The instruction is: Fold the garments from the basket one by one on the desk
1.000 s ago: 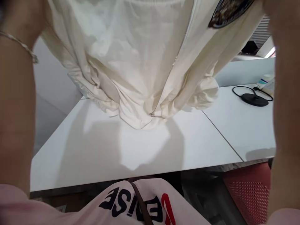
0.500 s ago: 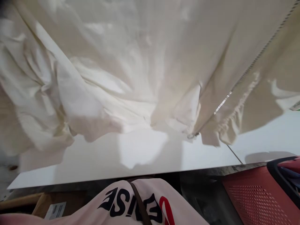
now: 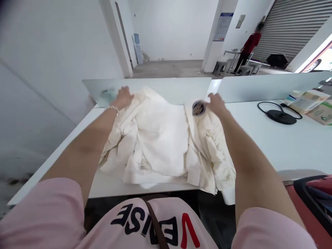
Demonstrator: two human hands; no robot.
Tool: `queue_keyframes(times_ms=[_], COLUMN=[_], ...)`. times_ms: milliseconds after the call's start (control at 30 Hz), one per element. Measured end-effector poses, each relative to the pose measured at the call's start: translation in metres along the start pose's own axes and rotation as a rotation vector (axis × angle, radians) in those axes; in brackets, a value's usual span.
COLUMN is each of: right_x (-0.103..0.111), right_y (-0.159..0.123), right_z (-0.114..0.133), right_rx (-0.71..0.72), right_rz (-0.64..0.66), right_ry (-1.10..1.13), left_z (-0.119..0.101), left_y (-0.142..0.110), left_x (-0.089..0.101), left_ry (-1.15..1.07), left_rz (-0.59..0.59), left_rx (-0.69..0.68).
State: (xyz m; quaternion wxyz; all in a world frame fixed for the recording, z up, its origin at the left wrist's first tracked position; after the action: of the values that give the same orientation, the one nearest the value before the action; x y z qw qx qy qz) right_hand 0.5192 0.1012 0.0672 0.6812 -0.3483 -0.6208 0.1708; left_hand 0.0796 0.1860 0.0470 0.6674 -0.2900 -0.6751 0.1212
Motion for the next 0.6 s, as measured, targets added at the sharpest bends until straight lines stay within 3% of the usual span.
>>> queue_keyframes(times_ms=[133,167,233,333,400,500,600], right_x=[-0.089,-0.106,-0.131,-0.151,-0.158,-0.168,-0.174], right_y=[-0.074,-0.097,-0.139,-0.18,-0.188,-0.173,-0.131], right_z=[-0.003,-0.006,-0.009,-0.009,-0.007,-0.009,-0.018], right_rx=[0.061,0.069,0.1,0.164,0.22,0.271,0.236], right_rz=[0.15,0.164,0.178,0.117,0.06,0.071,0.179], right_ry=[0.108,0.124,0.145,0.102,0.057,0.039,0.045], left_z=[0.001,-0.001,-0.005,-0.01,-0.015,-0.025,-0.03], left_y=[-0.063,-0.081,-0.114,-0.146,-0.155,-0.158,-0.152], left_x=[-0.101,-0.119,-0.141,-0.153,-0.155,-0.155,-0.156], left_ry=[-0.091,-0.126,-0.134,-0.066,-0.014,0.021,-0.01], left_rz=[0.292,0.385,0.46,0.426,0.367,0.304,0.292], left_rx=[-0.027,-0.068,-0.145,-0.179,-0.158,-0.111,-0.046])
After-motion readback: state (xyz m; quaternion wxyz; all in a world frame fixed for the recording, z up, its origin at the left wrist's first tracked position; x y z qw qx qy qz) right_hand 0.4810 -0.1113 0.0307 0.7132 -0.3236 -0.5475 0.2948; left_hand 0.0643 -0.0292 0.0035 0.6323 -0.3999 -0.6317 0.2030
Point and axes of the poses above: each hand's wrist, its own y-axis towards the middle knuckle, its own x-axis out of the back of the hand, z = x × y, the point moved 7 cm from there along y, towards the middle knuckle, and after that the axes turned 2 degrees about y, right-handed, at the moved point
